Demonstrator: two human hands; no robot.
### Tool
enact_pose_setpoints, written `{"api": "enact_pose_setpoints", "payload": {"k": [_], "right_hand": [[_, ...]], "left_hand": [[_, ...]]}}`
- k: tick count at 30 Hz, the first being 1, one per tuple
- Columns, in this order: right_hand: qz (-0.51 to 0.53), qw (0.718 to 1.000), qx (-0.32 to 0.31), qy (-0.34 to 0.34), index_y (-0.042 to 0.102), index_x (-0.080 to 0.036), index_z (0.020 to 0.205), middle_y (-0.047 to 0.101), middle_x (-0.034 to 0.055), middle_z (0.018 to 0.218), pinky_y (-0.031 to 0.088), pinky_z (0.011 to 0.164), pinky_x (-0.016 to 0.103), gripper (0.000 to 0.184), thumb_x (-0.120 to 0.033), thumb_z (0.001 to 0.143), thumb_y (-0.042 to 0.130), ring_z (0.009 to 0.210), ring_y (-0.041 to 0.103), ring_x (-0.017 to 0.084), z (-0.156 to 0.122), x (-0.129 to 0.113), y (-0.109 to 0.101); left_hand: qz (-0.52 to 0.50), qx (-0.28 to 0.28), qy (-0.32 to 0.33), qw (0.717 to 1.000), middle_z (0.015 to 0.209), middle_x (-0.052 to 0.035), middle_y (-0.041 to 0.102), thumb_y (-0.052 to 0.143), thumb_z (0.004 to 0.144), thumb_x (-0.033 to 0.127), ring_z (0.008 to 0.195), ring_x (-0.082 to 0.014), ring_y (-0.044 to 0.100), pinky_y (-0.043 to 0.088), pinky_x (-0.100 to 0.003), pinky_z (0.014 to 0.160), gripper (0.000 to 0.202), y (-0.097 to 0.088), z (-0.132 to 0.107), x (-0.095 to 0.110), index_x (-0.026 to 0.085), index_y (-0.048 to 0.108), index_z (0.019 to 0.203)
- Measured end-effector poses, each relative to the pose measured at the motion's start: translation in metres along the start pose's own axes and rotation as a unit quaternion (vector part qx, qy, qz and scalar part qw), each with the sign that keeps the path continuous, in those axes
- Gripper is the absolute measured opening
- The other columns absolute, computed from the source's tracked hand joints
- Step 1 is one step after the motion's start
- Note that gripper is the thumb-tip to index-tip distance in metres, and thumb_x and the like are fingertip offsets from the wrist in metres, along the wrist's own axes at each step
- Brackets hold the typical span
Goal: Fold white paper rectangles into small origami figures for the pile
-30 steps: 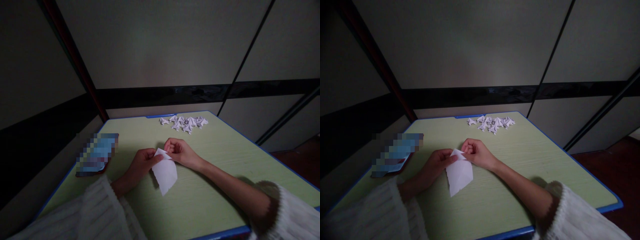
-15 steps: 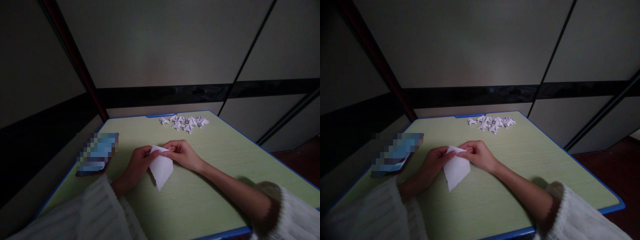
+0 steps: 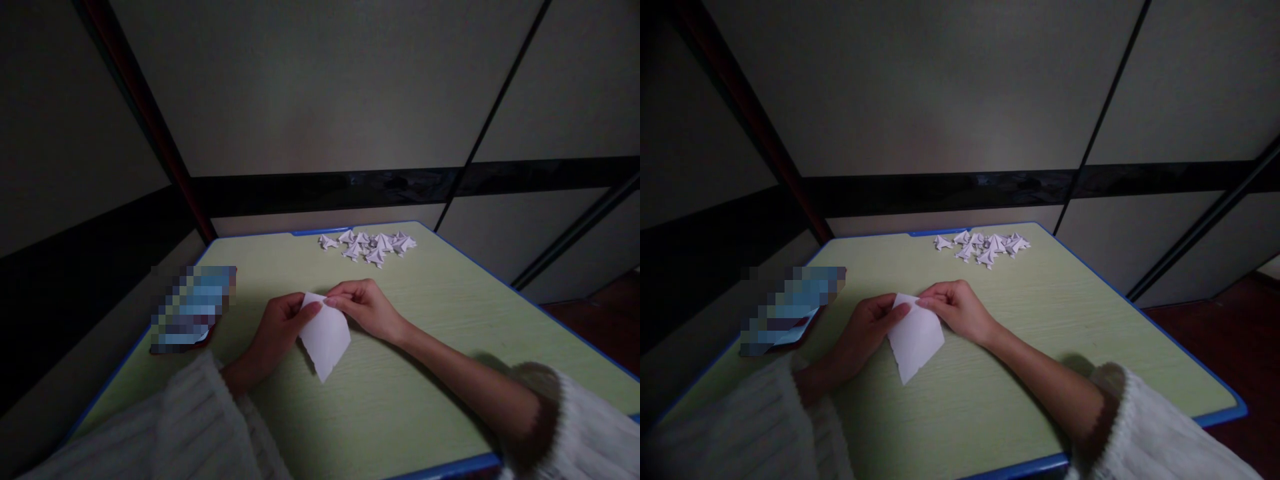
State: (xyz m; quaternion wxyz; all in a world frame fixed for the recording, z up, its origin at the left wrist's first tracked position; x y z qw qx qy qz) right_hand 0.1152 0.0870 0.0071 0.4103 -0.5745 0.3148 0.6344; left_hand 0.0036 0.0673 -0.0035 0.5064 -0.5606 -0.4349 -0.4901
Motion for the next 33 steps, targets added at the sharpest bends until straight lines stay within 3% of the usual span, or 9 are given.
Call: {"api": "enact_pose_setpoints", "payload": {"k": [10,17,24,30,33], "right_hand": [[0.012,0.999,-0.044,0.022,0.049,-0.012,0.061,0.042,-0.0052,0.047,0.024,0.039,0.017,0.026,-0.037,0.067,0.056,0.040,0.034,0.004,0.000,0.001,0.006],[-0.001,0.995,-0.091,0.027,0.044,-0.013,0.061,0.037,-0.0072,0.044,0.021,0.038,0.016,0.029,-0.039,0.068,0.054,0.039,0.031,0.003,-0.002,0.005,0.015],[-0.013,0.998,-0.008,0.053,0.044,-0.014,0.058,0.039,-0.0074,0.041,0.021,0.034,0.016,0.025,-0.033,0.064,0.058,0.035,0.031,0.002,0.001,0.005,0.002],[-0.002,0.998,-0.010,0.061,0.045,-0.013,0.059,0.040,-0.0073,0.040,0.022,0.034,0.016,0.024,-0.032,0.063,0.060,0.034,0.032,0.002,0.002,0.008,0.001],[0.004,0.998,-0.001,0.067,0.045,-0.013,0.058,0.040,-0.0074,0.039,0.022,0.034,0.016,0.025,-0.033,0.063,0.060,0.033,0.032,0.003,0.003,0.010,0.000]], "left_hand": [[0.007,-0.008,0.019,1.000,0.045,0.0056,0.036,0.049,0.067,0.037,0.043,-0.0064,0.030,0.021,-0.019,0.039,0.028,0.001,-0.001,0.003,0.014,0.044,0.051],[0.068,-0.037,0.052,0.996,0.044,0.0056,0.033,0.046,0.070,0.033,0.043,-0.0063,0.029,0.020,-0.019,0.039,0.030,0.005,-0.002,0.004,0.015,0.041,0.047],[0.018,-0.069,0.027,0.997,0.061,0.0005,0.055,0.055,0.065,0.030,0.052,-0.0101,0.046,0.033,-0.019,0.047,0.018,0.010,0.001,-0.003,0.012,0.057,0.070],[0.039,-0.056,0.036,0.997,0.056,0.0009,0.055,0.051,0.069,0.028,0.049,-0.0094,0.045,0.031,-0.019,0.045,0.020,0.006,0.001,-0.001,0.011,0.061,0.071],[0.034,-0.062,0.035,0.997,0.063,0.0002,0.058,0.055,0.066,0.026,0.055,-0.0112,0.049,0.034,-0.019,0.048,0.019,0.008,-0.001,-0.003,0.012,0.061,0.077]]}}
Point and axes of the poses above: each hand's wrist, its own z-axis towards the middle knuckle, its own y-axis out of the palm, x = y × z, the point moved 7 cm from there along z, towards the middle knuckle
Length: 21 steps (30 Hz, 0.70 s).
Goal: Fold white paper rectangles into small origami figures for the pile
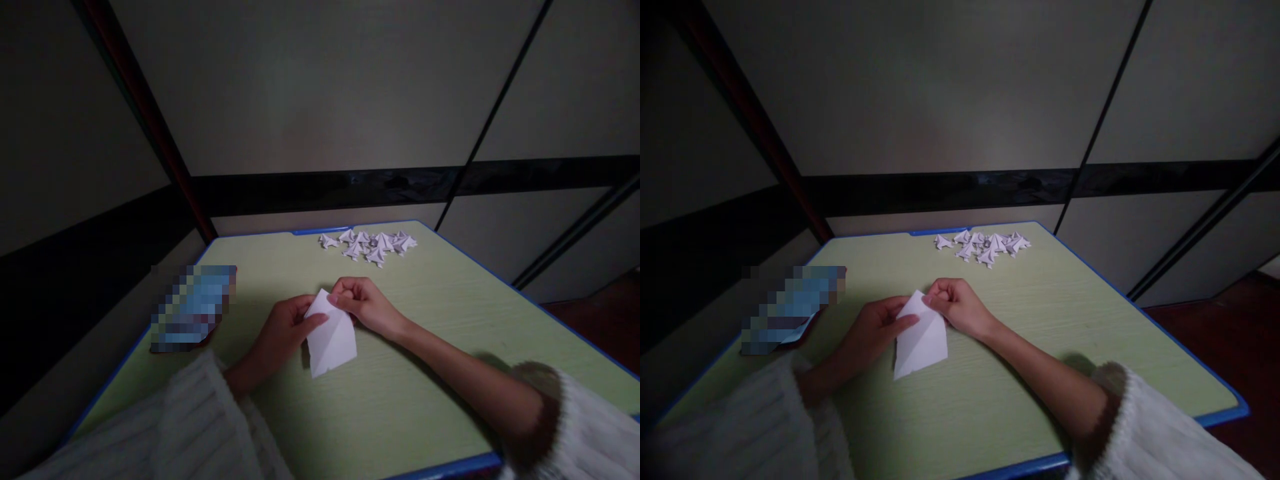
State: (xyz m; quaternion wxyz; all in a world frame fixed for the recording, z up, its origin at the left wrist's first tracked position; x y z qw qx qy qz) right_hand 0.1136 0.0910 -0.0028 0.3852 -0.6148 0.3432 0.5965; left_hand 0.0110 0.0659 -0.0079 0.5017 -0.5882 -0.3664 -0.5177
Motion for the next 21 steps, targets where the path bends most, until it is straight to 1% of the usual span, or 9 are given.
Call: {"api": "enact_pose_setpoints", "payload": {"k": [3,9,11,14,17,21], "right_hand": [[-0.004,1.000,0.006,-0.003,0.045,-0.013,0.058,0.039,-0.0078,0.038,0.021,0.033,0.016,0.025,-0.033,0.063,0.060,0.032,0.031,0.002,0.000,0.001,-0.001],[-0.007,1.000,0.008,-0.006,0.046,-0.013,0.059,0.040,-0.0073,0.038,0.023,0.034,0.016,0.025,-0.033,0.063,0.060,0.032,0.032,0.002,0.000,-0.001,-0.002],[-0.005,1.000,0.008,-0.004,0.046,-0.013,0.059,0.040,-0.0074,0.039,0.024,0.034,0.016,0.026,-0.033,0.063,0.061,0.033,0.033,0.002,0.000,-0.001,-0.001],[0.000,1.000,0.003,0.002,0.045,-0.013,0.060,0.041,-0.0077,0.040,0.028,0.035,0.016,0.026,-0.034,0.062,0.061,0.033,0.034,0.003,0.000,-0.001,0.000],[0.010,1.000,-0.025,-0.005,0.045,-0.014,0.062,0.042,-0.0078,0.041,0.028,0.036,0.016,0.026,-0.034,0.063,0.060,0.035,0.036,0.003,-0.002,-0.002,0.005],[0.039,0.995,-0.086,-0.021,0.041,-0.014,0.062,0.040,-0.0087,0.043,0.023,0.035,0.014,0.029,-0.036,0.062,0.061,0.036,0.033,0.002,-0.005,-0.004,0.015]], "left_hand": [[0.005,0.003,0.003,1.000,0.069,-0.0005,0.060,0.055,0.066,0.025,0.059,-0.0123,0.051,0.036,-0.020,0.050,0.022,0.001,-0.001,-0.001,0.013,0.061,0.083],[0.014,-0.002,0.013,1.000,0.061,0.0013,0.056,0.051,0.069,0.029,0.055,-0.0116,0.048,0.035,-0.020,0.049,0.024,0.000,0.000,0.001,0.013,0.061,0.083],[0.018,0.000,0.016,1.000,0.059,0.0013,0.054,0.049,0.070,0.030,0.053,-0.0108,0.046,0.033,-0.020,0.047,0.024,-0.001,0.000,0.001,0.012,0.061,0.079],[0.029,0.017,0.016,0.999,0.053,0.0019,0.049,0.047,0.070,0.032,0.048,-0.0089,0.040,0.029,-0.019,0.044,0.024,-0.003,0.001,0.003,0.011,0.059,0.067],[0.020,0.025,-0.001,0.999,0.047,0.0035,0.042,0.048,0.069,0.034,0.044,-0.0076,0.035,0.025,-0.019,0.041,0.025,-0.004,0.001,0.002,0.012,0.053,0.057],[0.012,-0.018,-0.015,1.000,0.045,0.0053,0.036,0.049,0.067,0.035,0.043,-0.0066,0.030,0.020,-0.019,0.040,0.026,0.003,-0.001,0.000,0.013,0.048,0.052]]}}
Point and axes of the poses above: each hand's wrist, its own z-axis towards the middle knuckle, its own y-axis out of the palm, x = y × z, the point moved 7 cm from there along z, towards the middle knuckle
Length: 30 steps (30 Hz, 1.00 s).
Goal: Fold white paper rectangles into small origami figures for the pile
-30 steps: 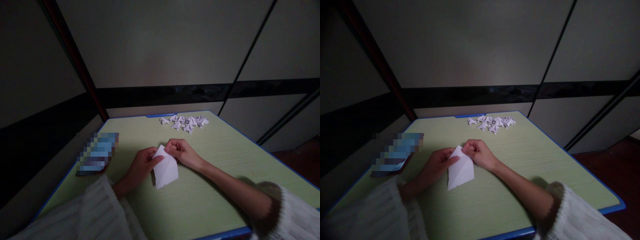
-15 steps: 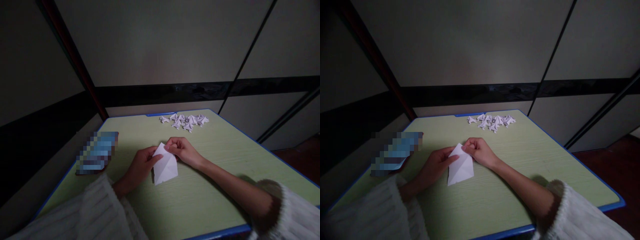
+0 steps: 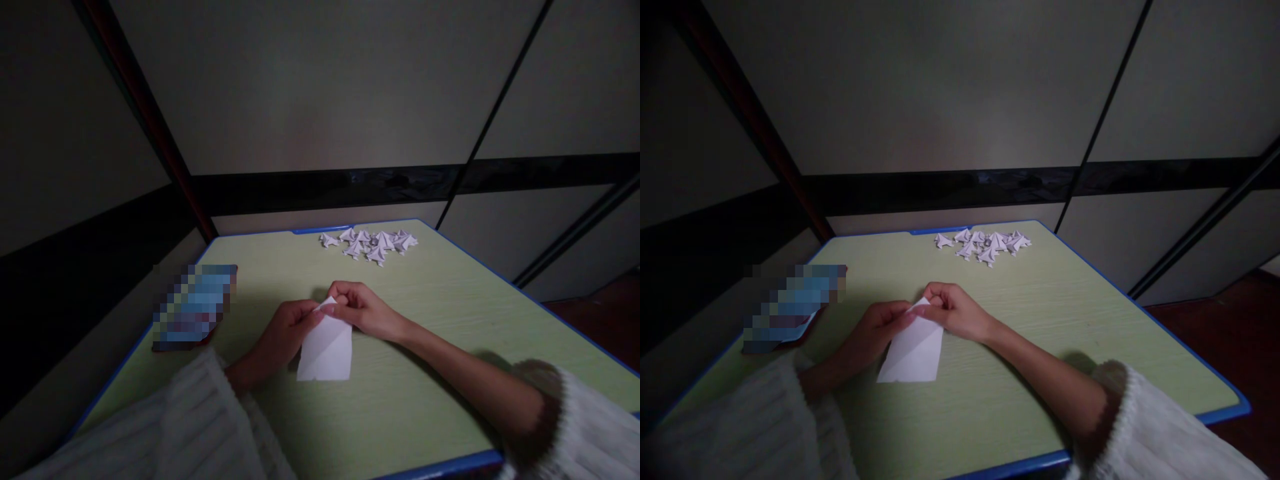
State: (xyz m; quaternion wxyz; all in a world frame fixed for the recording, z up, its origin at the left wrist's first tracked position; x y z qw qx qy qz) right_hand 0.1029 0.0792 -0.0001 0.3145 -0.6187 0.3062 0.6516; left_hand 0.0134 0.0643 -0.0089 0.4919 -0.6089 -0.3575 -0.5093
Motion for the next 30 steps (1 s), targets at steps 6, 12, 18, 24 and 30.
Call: {"api": "enact_pose_setpoints", "payload": {"k": [6,12,18,24,30], "right_hand": [[-0.013,1.000,0.013,-0.009,0.044,-0.013,0.058,0.039,-0.0071,0.043,0.021,0.036,0.016,0.033,-0.044,0.065,0.055,0.037,0.031,0.002,-0.001,0.000,-0.002],[-0.063,0.997,0.037,-0.023,0.046,-0.012,0.057,0.038,-0.0058,0.046,0.022,0.037,0.016,0.033,-0.042,0.070,0.049,0.040,0.032,0.003,-0.001,-0.005,-0.004],[-0.020,0.999,0.041,-0.010,0.047,-0.012,0.065,0.042,-0.0076,0.043,0.021,0.035,0.015,0.025,-0.035,0.065,0.058,0.035,0.032,0.002,0.002,-0.003,-0.005],[-0.031,0.999,0.031,0.009,0.051,-0.010,0.064,0.045,-0.0064,0.043,0.026,0.037,0.015,0.024,-0.033,0.064,0.060,0.036,0.036,0.002,0.000,-0.002,-0.006],[-0.032,0.999,0.007,0.027,0.048,-0.012,0.060,0.048,-0.0073,0.043,0.027,0.038,0.014,0.026,-0.026,0.053,0.068,0.037,0.039,0.002,0.001,0.004,-0.002]], "left_hand": [[0.015,-0.042,0.009,0.999,0.047,0.0055,0.035,0.046,0.068,0.036,0.045,-0.0070,0.032,0.021,-0.019,0.041,0.027,0.006,0.000,-0.001,0.013,0.047,0.053],[0.049,-0.024,0.022,0.998,0.045,0.0061,0.030,0.043,0.070,0.035,0.044,-0.0066,0.028,0.019,-0.019,0.041,0.030,0.004,0.001,0.002,0.014,0.043,0.049],[0.065,0.087,0.036,0.993,0.045,0.0061,0.030,0.043,0.070,0.035,0.043,-0.0068,0.026,0.018,-0.019,0.039,0.030,-0.012,-0.002,0.010,0.015,0.040,0.048],[0.035,0.052,0.022,0.998,0.045,0.0061,0.032,0.045,0.069,0.036,0.043,-0.0067,0.029,0.020,-0.019,0.040,0.029,-0.008,-0.001,0.007,0.015,0.042,0.050],[0.034,0.067,0.018,0.997,0.046,0.0064,0.035,0.047,0.069,0.034,0.042,-0.0062,0.031,0.021,-0.018,0.037,0.025,-0.010,0.000,0.006,0.014,0.046,0.053]]}}
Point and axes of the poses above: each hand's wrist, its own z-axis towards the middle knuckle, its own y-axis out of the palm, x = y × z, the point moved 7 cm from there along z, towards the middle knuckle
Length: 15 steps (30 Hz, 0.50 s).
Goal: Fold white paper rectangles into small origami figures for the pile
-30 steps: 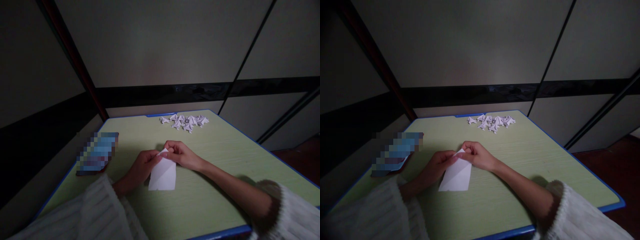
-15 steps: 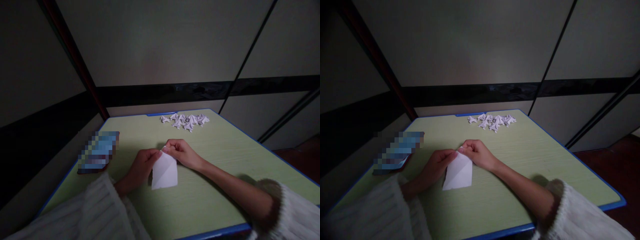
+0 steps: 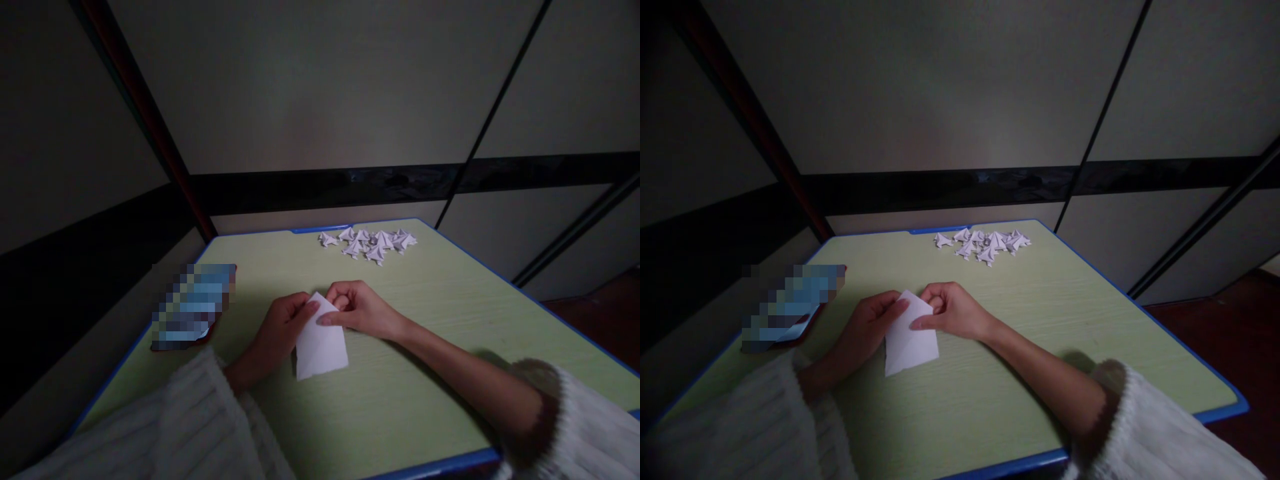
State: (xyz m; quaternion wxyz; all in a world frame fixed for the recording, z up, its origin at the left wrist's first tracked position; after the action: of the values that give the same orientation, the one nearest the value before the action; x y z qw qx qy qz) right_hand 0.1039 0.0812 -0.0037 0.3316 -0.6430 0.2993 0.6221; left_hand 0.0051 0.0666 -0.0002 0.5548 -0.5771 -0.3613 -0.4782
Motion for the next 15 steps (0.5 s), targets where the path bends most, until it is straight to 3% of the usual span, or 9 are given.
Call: {"api": "enact_pose_setpoints", "payload": {"k": [3,6,8,10,12,15], "right_hand": [[0.027,0.999,0.026,-0.005,0.047,-0.012,0.062,0.050,-0.0073,0.045,0.030,0.039,0.015,0.030,-0.018,0.045,0.072,0.039,0.042,0.002,0.003,0.001,-0.004],[0.072,0.989,0.115,-0.050,0.048,-0.013,0.069,0.051,-0.0073,0.047,0.033,0.041,0.015,0.034,-0.016,0.046,0.072,0.040,0.044,0.003,0.005,-0.005,-0.021],[0.099,0.975,0.182,-0.081,0.047,-0.015,0.076,0.053,-0.0068,0.050,0.035,0.040,0.016,0.038,-0.018,0.047,0.071,0.041,0.047,0.004,0.002,-0.009,-0.034],[0.105,0.965,0.221,-0.094,0.045,-0.016,0.080,0.054,-0.0064,0.052,0.036,0.039,0.017,0.041,-0.019,0.048,0.070,0.041,0.048,0.006,-0.001,-0.012,-0.041],[0.088,0.967,0.220,-0.091,0.044,-0.017,0.082,0.054,-0.0066,0.051,0.036,0.036,0.017,0.043,-0.019,0.048,0.070,0.039,0.048,0.006,-0.003,-0.013,-0.041],[0.055,0.975,0.196,-0.090,0.045,-0.017,0.084,0.052,-0.0074,0.048,0.035,0.035,0.017,0.043,-0.018,0.048,0.070,0.038,0.047,0.006,-0.004,-0.015,-0.035]], "left_hand": [[-0.009,0.066,0.008,0.998,0.046,0.0068,0.038,0.048,0.069,0.032,0.041,-0.0059,0.033,0.023,-0.017,0.037,0.022,-0.012,0.000,0.003,0.014,0.048,0.057],[-0.023,0.120,0.017,0.992,0.042,0.0077,0.039,0.052,0.067,0.030,0.039,-0.0053,0.035,0.024,-0.016,0.037,0.022,-0.020,-0.001,0.006,0.014,0.045,0.052],[-0.044,0.093,0.008,0.995,0.039,0.0072,0.043,0.054,0.065,0.029,0.039,-0.0064,0.042,0.029,-0.017,0.039,0.022,-0.016,-0.002,0.005,0.015,0.045,0.051],[-0.067,0.019,-0.017,0.997,0.039,0.0044,0.051,0.055,0.064,0.028,0.039,-0.0091,0.050,0.036,-0.019,0.042,0.019,-0.005,-0.001,0.002,0.014,0.047,0.053],[-0.084,-0.050,-0.032,0.995,0.042,0.0012,0.056,0.055,0.063,0.028,0.039,-0.0111,0.053,0.039,-0.021,0.044,0.017,0.007,-0.002,-0.001,0.013,0.051,0.056],[-0.112,-0.072,-0.035,0.990,0.046,0.0001,0.058,0.055,0.063,0.029,0.039,-0.0114,0.053,0.040,-0.022,0.042,0.019,0.012,-0.002,-0.001,0.011,0.055,0.059]]}}
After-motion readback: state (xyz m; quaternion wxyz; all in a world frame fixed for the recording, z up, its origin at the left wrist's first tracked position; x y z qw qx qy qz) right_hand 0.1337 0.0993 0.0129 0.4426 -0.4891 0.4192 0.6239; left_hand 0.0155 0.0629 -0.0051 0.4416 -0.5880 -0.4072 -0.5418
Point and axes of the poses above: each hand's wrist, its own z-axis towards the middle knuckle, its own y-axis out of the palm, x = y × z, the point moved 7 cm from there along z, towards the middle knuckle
